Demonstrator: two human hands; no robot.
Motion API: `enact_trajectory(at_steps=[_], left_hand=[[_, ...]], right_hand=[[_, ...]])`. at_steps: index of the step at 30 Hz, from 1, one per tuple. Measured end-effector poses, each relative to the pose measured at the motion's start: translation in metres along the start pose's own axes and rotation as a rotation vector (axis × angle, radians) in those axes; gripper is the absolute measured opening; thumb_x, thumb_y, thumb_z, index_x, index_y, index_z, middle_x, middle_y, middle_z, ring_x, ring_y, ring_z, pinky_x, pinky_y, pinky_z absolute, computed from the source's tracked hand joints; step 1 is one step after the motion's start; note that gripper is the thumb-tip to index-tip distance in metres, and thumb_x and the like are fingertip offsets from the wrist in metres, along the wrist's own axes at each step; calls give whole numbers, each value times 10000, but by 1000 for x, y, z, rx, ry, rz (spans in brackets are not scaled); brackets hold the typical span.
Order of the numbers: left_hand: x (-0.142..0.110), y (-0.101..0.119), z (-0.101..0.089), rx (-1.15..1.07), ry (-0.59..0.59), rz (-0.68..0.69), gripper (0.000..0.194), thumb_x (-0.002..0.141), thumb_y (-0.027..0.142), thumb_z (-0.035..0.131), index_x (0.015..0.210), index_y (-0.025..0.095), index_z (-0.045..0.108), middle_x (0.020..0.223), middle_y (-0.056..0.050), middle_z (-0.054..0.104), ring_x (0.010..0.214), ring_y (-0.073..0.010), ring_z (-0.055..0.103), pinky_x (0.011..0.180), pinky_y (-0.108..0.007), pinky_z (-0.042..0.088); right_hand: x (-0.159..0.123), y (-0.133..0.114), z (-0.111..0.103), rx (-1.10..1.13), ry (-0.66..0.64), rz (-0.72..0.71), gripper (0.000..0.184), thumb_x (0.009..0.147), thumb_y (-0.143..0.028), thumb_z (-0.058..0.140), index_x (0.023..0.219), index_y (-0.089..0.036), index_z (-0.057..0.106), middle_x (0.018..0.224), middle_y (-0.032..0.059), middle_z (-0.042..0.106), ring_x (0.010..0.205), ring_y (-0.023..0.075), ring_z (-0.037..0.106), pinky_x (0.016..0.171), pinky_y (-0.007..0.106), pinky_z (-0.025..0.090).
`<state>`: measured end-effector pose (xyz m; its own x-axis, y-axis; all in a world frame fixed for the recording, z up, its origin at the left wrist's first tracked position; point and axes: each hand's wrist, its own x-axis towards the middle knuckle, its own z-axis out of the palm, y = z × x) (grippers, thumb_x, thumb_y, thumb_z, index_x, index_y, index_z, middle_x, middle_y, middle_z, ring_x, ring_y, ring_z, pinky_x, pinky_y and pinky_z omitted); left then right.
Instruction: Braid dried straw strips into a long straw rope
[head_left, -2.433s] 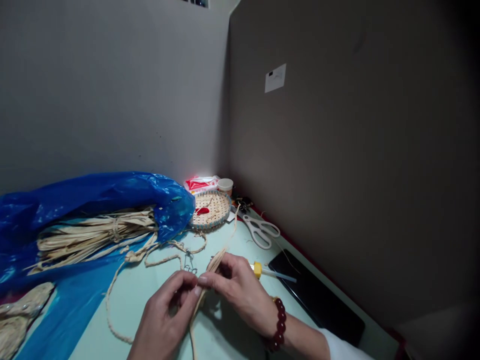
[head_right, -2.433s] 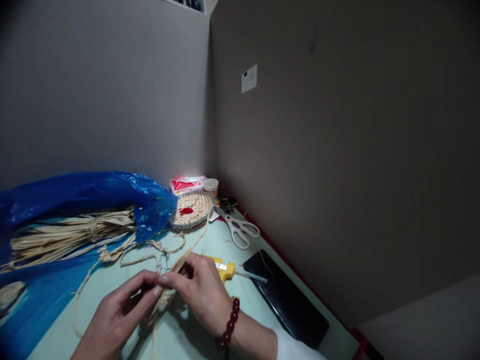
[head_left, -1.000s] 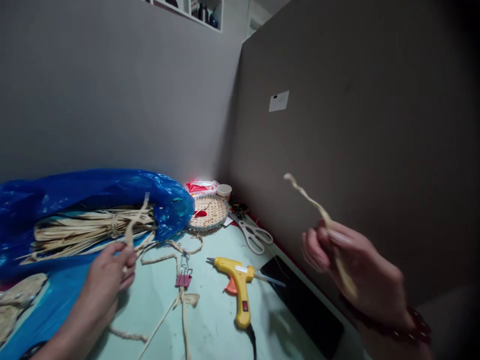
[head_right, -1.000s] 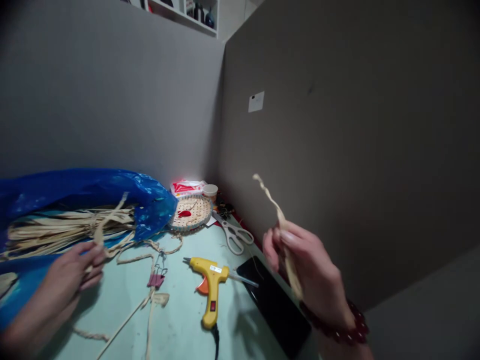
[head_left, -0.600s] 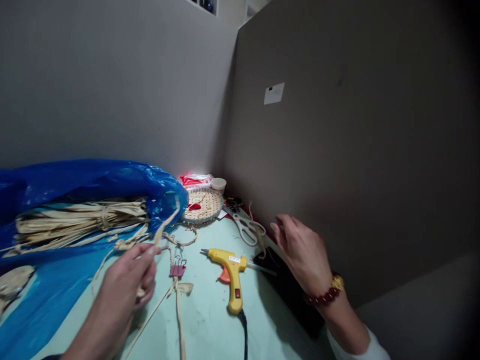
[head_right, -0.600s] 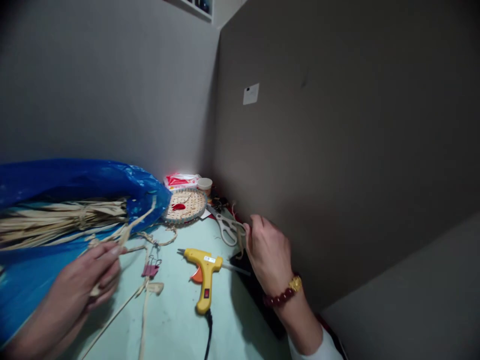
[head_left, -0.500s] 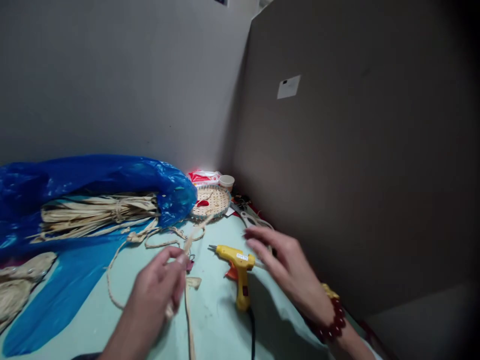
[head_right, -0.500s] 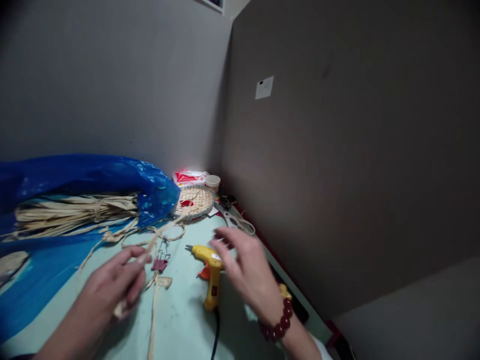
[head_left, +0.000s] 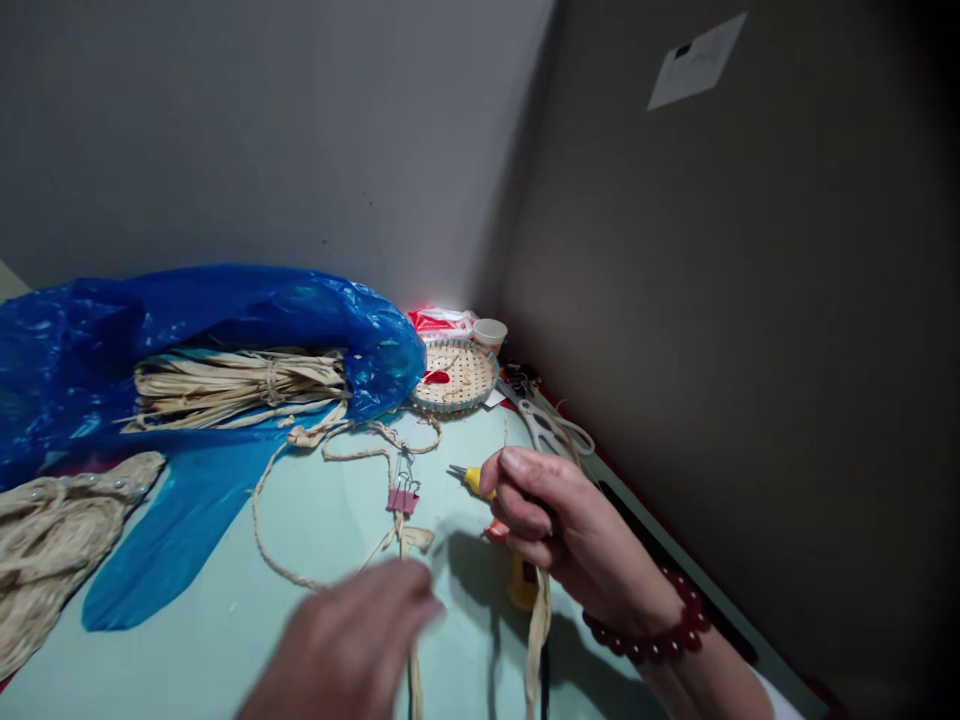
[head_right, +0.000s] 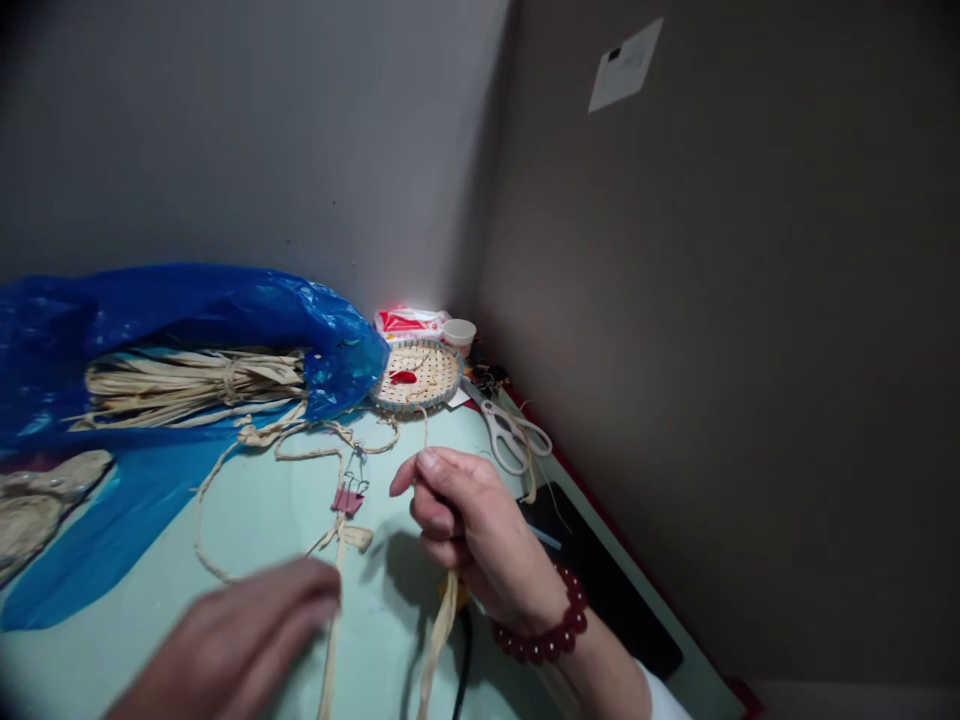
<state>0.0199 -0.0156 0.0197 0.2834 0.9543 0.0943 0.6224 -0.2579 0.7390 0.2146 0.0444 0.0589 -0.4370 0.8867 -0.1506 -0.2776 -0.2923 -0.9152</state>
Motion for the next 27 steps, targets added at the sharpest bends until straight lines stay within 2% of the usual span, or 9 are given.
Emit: enact_trajectory(at_steps=[1,4,8,10,14,17,22,24,27], left_hand=[[9,-4,-13,93,80,-71,256,893,405,411,804,297,625,814,-30,702,766,-240,640,716,-307,434],[31,-18,-34,295,15,-193,263,869,460,447,891,253,608,909,-59,664,879,-280,612,774,-371,436],[42,-32,-22,373,-122,-197,279,887,421,438,988,215,596,989,-91,637,963,-299,586,856,-431,421],[42,-35,-15,391,-147,-196,265,906,364,403,1014,205,585,1008,-101,633,965,-294,585,856,-433,422],[41,-39,-9,371,-141,-232,251,926,325,358,1022,214,561,1024,-91,635,924,-266,600,833,-412,428],[40,-40,-10,342,-121,-234,226,922,341,377,1016,231,550,1013,-68,635,919,-256,594,820,-398,419],[41,-36,-12,237,-125,-286,239,926,357,369,837,227,549,796,-11,599,741,-206,560,696,-341,400],[42,-35,-13,87,-125,-361,223,914,391,409,827,231,538,712,22,555,652,-170,516,624,-300,383],[42,-36,-13,-345,-151,-483,190,889,393,488,814,223,523,689,45,517,609,-119,465,566,-231,374]], right_hand=[[3,1,-3,-16,2,17,321,889,-459,527,799,-156,581,535,-88,274,443,52,132,401,196,115],[11,10,-6,-232,-3,47,313,927,-437,452,820,-171,579,561,-61,373,434,65,214,399,208,153],[16,29,3,-888,34,-117,281,948,-317,421,743,-181,557,703,17,555,666,139,495,600,255,359],[17,39,10,-1176,45,-147,185,931,-257,438,833,-176,572,837,58,596,794,191,546,687,305,377],[21,53,22,-1531,-12,-99,155,905,-179,421,942,-149,569,924,99,594,707,216,571,619,344,360],[24,58,24,-1550,-45,-117,139,887,-163,433,935,-154,563,904,84,599,684,211,572,594,336,356],[24,54,21,-1311,75,-87,114,878,-166,467,829,-179,569,825,32,617,738,172,570,664,297,390],[23,52,19,-1237,104,-66,111,871,-179,486,798,-186,569,784,14,613,716,156,554,657,283,384],[21,48,18,-1179,104,-34,106,856,-178,498,772,-192,561,737,-3,593,684,143,530,633,273,370]])
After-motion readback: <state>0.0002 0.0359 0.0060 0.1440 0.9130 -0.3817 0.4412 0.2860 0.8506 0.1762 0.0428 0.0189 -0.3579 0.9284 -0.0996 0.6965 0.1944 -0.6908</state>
